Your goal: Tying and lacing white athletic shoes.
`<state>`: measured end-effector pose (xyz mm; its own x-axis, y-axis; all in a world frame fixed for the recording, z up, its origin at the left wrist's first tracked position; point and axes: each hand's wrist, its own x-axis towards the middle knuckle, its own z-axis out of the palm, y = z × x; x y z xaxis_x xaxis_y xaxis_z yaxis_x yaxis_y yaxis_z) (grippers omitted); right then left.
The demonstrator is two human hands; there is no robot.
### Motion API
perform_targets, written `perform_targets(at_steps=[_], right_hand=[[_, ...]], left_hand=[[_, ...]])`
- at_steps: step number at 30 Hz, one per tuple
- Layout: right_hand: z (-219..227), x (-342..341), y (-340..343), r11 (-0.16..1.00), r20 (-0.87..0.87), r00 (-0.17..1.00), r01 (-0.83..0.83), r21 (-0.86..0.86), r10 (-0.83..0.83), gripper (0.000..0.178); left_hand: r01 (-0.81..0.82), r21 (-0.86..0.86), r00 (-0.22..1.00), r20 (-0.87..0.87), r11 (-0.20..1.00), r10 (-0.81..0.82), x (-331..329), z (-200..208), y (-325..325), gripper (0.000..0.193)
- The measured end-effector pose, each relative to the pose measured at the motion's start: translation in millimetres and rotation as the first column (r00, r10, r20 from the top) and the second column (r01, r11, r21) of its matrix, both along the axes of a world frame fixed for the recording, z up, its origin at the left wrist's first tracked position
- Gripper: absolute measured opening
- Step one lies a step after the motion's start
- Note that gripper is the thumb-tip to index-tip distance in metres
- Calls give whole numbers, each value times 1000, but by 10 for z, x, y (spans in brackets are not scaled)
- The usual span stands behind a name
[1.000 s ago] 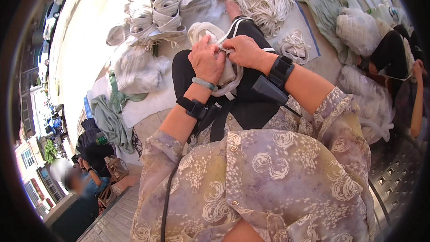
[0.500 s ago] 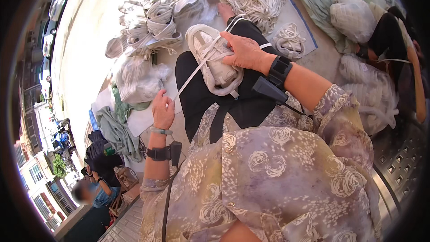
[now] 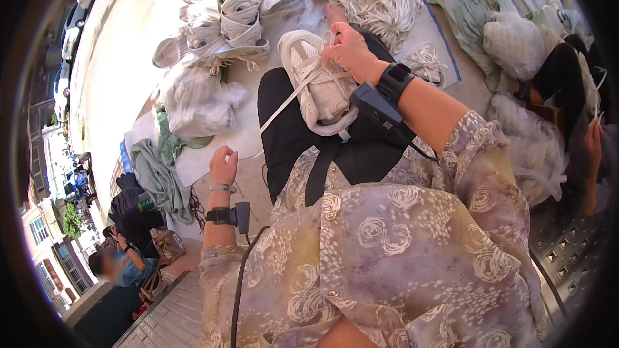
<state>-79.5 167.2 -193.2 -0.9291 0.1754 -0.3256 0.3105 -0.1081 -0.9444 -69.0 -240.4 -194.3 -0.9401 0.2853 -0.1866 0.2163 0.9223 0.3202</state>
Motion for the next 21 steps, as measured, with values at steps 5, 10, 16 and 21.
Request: perform_targets(at_steps=[5, 10, 16, 21], right_hand=[[288, -89, 139, 924, 13, 996, 89, -372, -90, 35], [537, 126, 290, 948, 4, 973, -224, -226, 231, 14], [560, 389, 173, 758, 117, 884, -451, 472, 453, 26], [473, 348, 79, 639, 56, 904, -342, 689, 423, 28]], left_hand=[[375, 425, 918, -290, 824, -269, -269, 168, 1333, 22], [515, 366, 850, -337, 775, -405, -190, 304, 2005, 32], [467, 324, 881, -253, 823, -400, -130, 259, 2140, 36], [456, 279, 880, -282, 845, -382, -92, 275, 2154, 35]])
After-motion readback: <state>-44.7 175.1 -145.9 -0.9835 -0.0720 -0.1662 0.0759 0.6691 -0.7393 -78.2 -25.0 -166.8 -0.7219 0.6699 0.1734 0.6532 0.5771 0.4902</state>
